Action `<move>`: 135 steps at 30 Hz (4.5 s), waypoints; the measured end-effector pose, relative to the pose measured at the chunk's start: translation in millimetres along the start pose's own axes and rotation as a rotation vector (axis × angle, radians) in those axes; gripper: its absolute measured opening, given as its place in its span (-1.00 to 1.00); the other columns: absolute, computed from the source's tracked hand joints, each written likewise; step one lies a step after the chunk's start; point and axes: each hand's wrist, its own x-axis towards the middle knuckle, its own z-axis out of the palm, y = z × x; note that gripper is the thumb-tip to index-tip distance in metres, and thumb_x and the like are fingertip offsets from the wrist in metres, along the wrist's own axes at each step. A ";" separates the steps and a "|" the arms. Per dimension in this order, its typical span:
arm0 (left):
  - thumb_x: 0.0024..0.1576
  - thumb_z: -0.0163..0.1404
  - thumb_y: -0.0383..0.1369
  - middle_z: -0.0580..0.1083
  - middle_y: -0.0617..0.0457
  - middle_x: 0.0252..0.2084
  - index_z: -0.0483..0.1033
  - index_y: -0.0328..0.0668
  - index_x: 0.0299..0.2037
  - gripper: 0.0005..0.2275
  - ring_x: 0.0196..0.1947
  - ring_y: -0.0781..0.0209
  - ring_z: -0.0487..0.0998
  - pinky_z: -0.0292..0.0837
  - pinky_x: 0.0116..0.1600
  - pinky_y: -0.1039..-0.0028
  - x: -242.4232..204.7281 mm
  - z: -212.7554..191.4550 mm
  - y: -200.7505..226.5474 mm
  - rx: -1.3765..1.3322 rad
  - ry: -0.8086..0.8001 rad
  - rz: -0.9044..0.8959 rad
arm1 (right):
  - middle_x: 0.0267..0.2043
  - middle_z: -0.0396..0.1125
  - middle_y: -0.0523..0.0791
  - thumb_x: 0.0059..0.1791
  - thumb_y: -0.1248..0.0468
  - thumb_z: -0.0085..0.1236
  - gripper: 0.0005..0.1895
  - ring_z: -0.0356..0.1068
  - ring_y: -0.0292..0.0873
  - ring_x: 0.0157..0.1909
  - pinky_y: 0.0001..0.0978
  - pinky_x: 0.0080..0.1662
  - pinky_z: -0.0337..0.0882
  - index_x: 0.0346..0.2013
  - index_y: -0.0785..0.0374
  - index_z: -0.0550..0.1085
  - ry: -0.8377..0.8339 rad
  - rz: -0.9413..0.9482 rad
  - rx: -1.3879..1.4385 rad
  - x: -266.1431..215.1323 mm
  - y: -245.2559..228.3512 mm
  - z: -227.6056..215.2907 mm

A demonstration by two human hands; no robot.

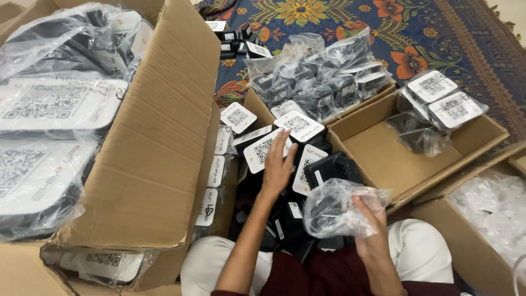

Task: The person sorts and packs electronic devices with merchant QR code stickers into cardboard boxes.

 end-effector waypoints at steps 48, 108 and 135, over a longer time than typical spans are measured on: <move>0.30 -0.13 -0.25 0.55 -0.20 -0.25 0.55 -0.31 -0.21 -0.73 -0.06 -0.16 0.52 0.19 0.34 0.01 -155.7 389.2 167.3 0.180 -0.759 0.574 | 0.04 0.48 0.03 -0.07 0.09 -0.02 -0.62 0.51 0.05 0.03 -0.18 0.06 0.43 -0.12 0.18 0.60 -0.365 0.266 -1.464 125.1 18.2 -534.3; -0.27 0.29 0.06 0.30 -0.35 0.19 0.18 -0.43 0.38 0.02 0.20 -0.26 0.27 0.17 0.26 -0.03 149.7 542.7 81.3 0.915 -0.628 0.208 | 0.37 0.10 0.34 -0.12 0.21 0.21 -0.11 0.34 0.37 0.17 0.03 0.14 0.40 0.47 0.22 0.10 0.918 -0.234 -1.406 248.8 -72.7 -294.3; -0.06 0.12 -0.09 0.57 -0.09 0.00 0.46 -0.26 0.12 -0.44 0.00 0.02 0.56 0.40 0.12 0.24 -7.9 62.4 -0.2 -0.710 -0.593 -1.089 | 0.47 -0.21 0.45 -0.01 -0.05 -0.01 -0.03 0.19 0.44 0.25 0.16 0.19 0.29 0.55 0.29 -0.15 0.694 0.055 -1.483 219.4 -79.8 -279.1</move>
